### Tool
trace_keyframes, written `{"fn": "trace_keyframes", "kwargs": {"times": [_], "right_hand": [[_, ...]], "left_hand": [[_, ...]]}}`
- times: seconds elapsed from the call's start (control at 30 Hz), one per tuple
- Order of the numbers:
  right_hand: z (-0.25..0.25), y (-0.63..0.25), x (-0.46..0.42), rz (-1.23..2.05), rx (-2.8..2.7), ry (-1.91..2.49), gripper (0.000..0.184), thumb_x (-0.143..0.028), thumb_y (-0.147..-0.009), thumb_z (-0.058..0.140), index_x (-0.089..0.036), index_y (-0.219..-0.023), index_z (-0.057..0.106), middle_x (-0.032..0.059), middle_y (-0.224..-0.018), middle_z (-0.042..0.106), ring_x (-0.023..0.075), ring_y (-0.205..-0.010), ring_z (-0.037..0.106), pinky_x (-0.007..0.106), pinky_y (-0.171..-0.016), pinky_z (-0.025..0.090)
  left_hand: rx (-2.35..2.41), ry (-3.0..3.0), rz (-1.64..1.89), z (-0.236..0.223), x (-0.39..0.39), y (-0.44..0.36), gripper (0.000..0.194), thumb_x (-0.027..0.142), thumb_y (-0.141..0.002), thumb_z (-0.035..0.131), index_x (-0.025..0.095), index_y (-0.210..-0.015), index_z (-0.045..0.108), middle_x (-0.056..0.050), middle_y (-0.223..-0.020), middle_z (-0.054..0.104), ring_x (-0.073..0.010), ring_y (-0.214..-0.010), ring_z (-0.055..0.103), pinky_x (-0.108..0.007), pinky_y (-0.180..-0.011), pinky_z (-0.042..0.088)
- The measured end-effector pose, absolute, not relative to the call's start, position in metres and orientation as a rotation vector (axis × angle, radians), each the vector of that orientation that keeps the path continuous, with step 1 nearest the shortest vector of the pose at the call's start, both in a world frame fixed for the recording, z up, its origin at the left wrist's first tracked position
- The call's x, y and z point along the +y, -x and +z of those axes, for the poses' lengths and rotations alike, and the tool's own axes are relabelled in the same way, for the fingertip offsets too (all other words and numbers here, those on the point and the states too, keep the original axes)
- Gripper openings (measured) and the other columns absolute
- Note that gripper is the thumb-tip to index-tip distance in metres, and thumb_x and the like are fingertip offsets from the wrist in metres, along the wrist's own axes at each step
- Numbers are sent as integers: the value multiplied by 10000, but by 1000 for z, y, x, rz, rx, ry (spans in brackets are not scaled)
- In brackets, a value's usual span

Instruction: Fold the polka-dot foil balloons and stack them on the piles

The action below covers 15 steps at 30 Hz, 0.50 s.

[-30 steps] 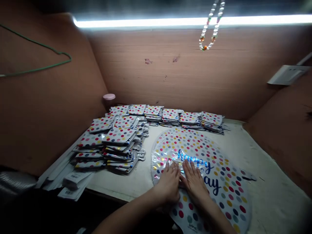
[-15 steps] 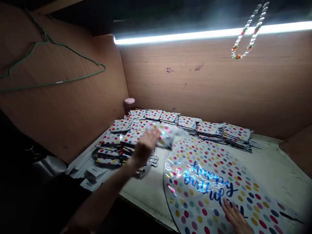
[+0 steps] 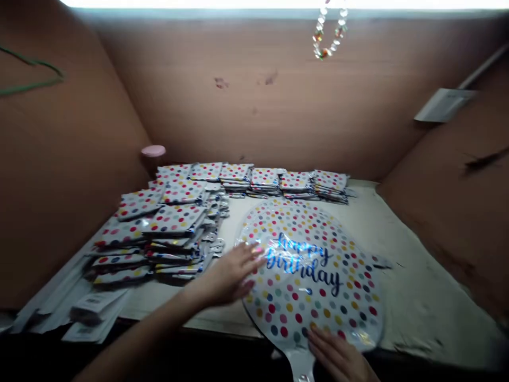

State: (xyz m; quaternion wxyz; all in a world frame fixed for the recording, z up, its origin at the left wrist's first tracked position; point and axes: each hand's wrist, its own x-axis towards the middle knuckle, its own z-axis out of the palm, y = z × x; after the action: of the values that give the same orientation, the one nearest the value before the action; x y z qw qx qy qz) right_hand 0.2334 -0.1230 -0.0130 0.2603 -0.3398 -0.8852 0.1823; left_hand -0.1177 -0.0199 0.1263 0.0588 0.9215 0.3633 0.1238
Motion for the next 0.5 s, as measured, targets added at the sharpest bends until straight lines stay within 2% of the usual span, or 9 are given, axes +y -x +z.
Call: {"fn": "trace_keyframes", "kwargs": {"times": [0.07,0.13,0.2,0.23,0.3,0.37,0.43,0.5], "right_hand": [[12,-229,-116,806,-2199,1128,220,-262,-896,497,-286,-985,697,44,-977,727,215,-956,664,328,-822,535],[33,-223,-104,1190,-1917,1354,155,-308,-848,574,-213,-775,673,48,-827,701,204,-832,650,320,-765,520],[48,-219,-91,1586,-1633,1427,214,-384,-793,636,-181,-727,635,28,-745,660,177,-728,618,292,-692,495],[52,-218,-84,1736,-1514,1417,250,-417,-769,655,-172,-732,623,14,-712,641,160,-683,598,273,-653,476],[57,-218,-74,1872,-1363,1389,300,-450,-732,680,-163,-737,593,-12,-661,603,128,-620,554,236,-595,428],[58,-218,-67,1860,-1322,1394,322,-439,-682,719,-166,-706,549,-28,-632,576,111,-596,521,219,-573,393],[59,-216,-59,1823,-1349,1415,327,-420,-657,729,-176,-688,514,-33,-625,565,110,-589,508,218,-565,382],[61,-212,-46,1676,-1484,1505,279,-409,-708,668,-183,-696,504,-32,-632,565,113,-583,508,223,-560,382]], "left_hand": [[830,-2693,293,101,-56,85,567,343,-869,535,296,-1409,371,-21,-1411,476,-218,-1361,347,-420,-1150,247],[764,-2617,268,76,-79,65,777,449,-785,658,291,-1449,289,-58,-1442,432,-262,-1347,365,-464,-1129,281],[835,-2620,328,53,-90,55,1009,475,-667,770,264,-1478,209,-134,-1512,288,-328,-1365,315,-530,-1101,293],[888,-2647,391,43,-93,52,1043,451,-640,799,274,-1478,204,-157,-1536,207,-357,-1380,271,-559,-1088,290],[974,-2735,551,27,-98,48,920,388,-674,790,345,-1440,283,-139,-1560,109,-395,-1399,185,-611,-1075,251],[1054,-2823,681,19,-104,46,672,341,-754,725,402,-1349,419,-88,-1564,126,-385,-1408,163,-623,-1091,180],[1114,-2881,748,15,-110,44,472,342,-797,669,384,-1247,531,-65,-1550,202,-351,-1415,167,-590,-1123,91],[1114,-2921,753,15,-115,45,369,371,-809,644,332,-1171,590,-71,-1528,271,-323,-1418,176,-541,-1145,29]]}}
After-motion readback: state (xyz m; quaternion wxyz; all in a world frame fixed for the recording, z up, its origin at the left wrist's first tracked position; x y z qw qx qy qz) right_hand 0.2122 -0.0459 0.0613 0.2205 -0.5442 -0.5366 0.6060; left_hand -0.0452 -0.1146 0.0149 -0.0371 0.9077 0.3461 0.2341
